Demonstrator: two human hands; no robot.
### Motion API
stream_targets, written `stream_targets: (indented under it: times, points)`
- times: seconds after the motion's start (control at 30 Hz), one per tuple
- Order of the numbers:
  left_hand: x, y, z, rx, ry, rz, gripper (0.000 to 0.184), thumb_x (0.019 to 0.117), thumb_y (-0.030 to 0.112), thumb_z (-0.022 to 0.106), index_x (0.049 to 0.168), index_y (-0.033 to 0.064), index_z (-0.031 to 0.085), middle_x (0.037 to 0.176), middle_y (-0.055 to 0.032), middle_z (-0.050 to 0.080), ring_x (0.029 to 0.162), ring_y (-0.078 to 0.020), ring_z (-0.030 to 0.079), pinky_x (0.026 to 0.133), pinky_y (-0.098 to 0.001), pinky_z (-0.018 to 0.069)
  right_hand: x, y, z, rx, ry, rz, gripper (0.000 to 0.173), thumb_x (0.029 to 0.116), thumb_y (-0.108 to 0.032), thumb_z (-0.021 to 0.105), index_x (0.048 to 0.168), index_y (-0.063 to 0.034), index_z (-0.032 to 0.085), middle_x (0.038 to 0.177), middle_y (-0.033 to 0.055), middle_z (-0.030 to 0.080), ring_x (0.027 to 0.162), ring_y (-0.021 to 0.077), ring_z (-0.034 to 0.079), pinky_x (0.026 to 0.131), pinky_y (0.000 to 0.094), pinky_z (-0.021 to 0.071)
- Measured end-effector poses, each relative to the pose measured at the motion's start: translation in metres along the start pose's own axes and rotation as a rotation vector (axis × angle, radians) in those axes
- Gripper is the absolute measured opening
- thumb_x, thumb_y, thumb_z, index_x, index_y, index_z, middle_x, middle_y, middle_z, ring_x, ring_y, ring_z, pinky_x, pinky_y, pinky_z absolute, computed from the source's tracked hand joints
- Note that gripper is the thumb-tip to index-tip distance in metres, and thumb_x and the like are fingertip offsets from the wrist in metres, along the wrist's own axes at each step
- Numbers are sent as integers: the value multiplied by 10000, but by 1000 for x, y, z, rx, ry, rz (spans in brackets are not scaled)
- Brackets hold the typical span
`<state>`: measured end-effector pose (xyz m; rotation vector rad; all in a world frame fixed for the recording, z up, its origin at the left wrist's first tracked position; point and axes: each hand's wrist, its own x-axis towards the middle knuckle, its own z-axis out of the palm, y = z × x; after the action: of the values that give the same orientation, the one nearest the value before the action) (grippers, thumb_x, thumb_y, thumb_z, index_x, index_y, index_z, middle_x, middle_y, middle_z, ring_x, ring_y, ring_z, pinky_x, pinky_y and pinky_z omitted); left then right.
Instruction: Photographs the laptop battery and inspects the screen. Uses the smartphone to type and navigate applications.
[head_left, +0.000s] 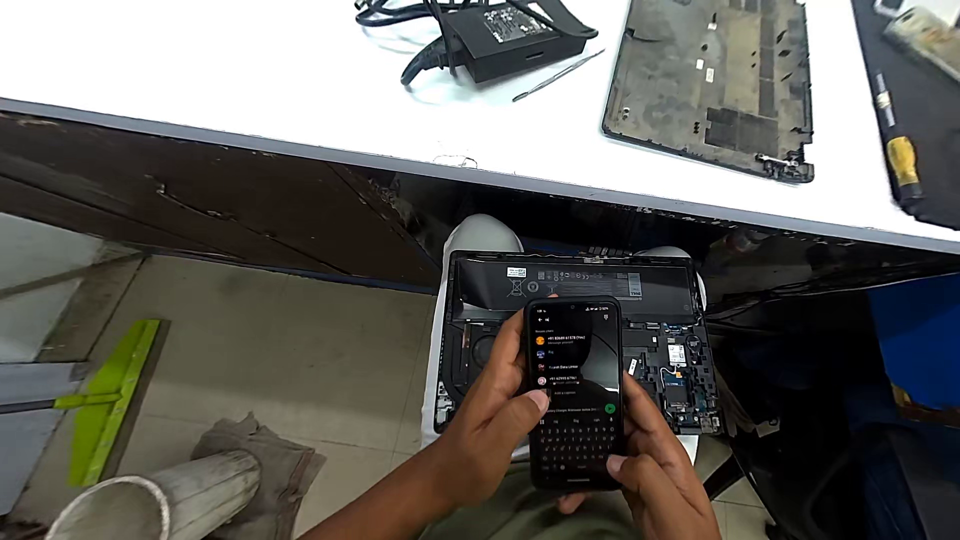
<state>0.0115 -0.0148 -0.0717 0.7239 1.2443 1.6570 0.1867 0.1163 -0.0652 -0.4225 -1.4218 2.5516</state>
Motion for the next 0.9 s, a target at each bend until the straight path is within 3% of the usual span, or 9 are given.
stream_targets:
  times: [0.7, 0.9]
  points:
    - [-14, -18, 13, 16, -166, -38, 767, 991, 94, 494, 1619, 181, 62, 1436, -137, 542, 1255, -279, 616, 1019, -465, 572, 1, -1, -8, -17, 50, -68, 735, 905, 86, 325, 1606, -56, 157, 1336, 230, 572, 1098, 376, 683, 680, 536, 651]
    - [-13, -18, 17, 83, -121, -21, 836, 986, 152, 606, 1618, 193, 60, 1395, -109, 579, 1213, -253, 646, 1000, -440, 591, 1, 0, -8, -14, 39, -79, 757, 899, 86, 352, 1614, -61, 149, 1351, 234, 563, 1118, 371, 674, 706, 529, 651]
